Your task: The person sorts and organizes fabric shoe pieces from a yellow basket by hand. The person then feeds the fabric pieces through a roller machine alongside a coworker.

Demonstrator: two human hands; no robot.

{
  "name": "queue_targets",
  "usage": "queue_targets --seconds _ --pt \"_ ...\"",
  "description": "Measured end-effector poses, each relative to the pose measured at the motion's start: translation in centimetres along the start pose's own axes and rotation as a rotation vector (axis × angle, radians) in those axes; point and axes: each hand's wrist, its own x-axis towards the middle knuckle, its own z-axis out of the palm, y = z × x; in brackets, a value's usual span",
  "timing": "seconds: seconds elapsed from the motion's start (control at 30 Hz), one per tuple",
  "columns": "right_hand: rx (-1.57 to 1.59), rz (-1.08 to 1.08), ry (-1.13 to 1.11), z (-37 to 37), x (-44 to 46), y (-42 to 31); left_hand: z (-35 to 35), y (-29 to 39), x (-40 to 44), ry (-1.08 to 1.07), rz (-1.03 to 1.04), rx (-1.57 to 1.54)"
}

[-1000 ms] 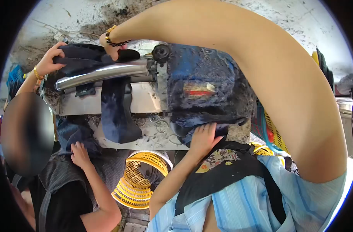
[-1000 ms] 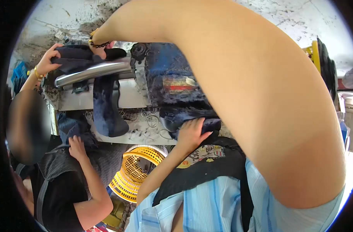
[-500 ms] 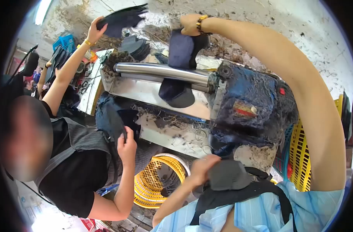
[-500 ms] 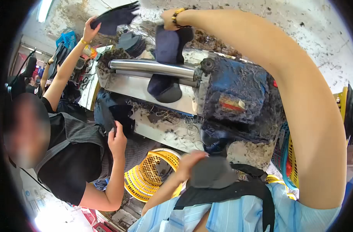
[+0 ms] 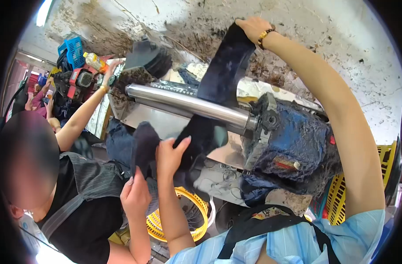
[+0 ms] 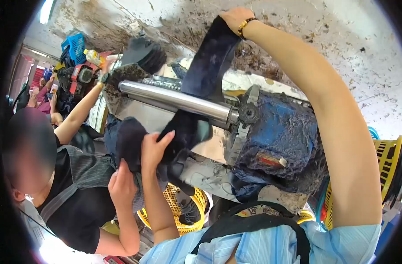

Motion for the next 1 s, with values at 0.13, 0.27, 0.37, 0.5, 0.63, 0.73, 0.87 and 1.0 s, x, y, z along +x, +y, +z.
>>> queue_targets --seconds 0.13,0.27,0.37,0.5,0.63,0.73,0.87,1.0 --pt "0.036 -0.068 -0.131 3.2 -1.0 -4.5 2.4 -0.4 -0.1 0.284 0.133 -0.065" --pt "0.150 -0.285 -0.734 4.7 -4.7 -12.7 5.4 -0.2 -6.0 0.782 0.629 0.045" --pt "0.339 -0.217 -0.749 3.1 -5.6 -14.2 12.1 0.1 -13.4 -0.339 0.958 -0.023" --pt "0.272 -0.212 -0.608 -2.2 -6.9 -14.3 21.7 4.4 -18.6 -0.076 1.243 -0.091" --pt "0.184 -0.179 -0.496 -7.5 -8.6 -15.0 24.6 5.0 -19.1 -0.132 1.117 0.033" --pt "0.075 -0.199 -0.351 -8.8 -7.8 -14.2 21.9 4.7 -19.4 -0.400 1.334 0.008" --pt "-0.181 -0.170 -0.202 -6.5 -3.5 -11.7 11.9 1.8 -17.9 -0.232 1.279 -0.331" --pt "0.020 -0.149 -0.073 -8.1 -3.4 -8.6 2.2 -1.2 -14.2 -0.098 0.390 -0.377"
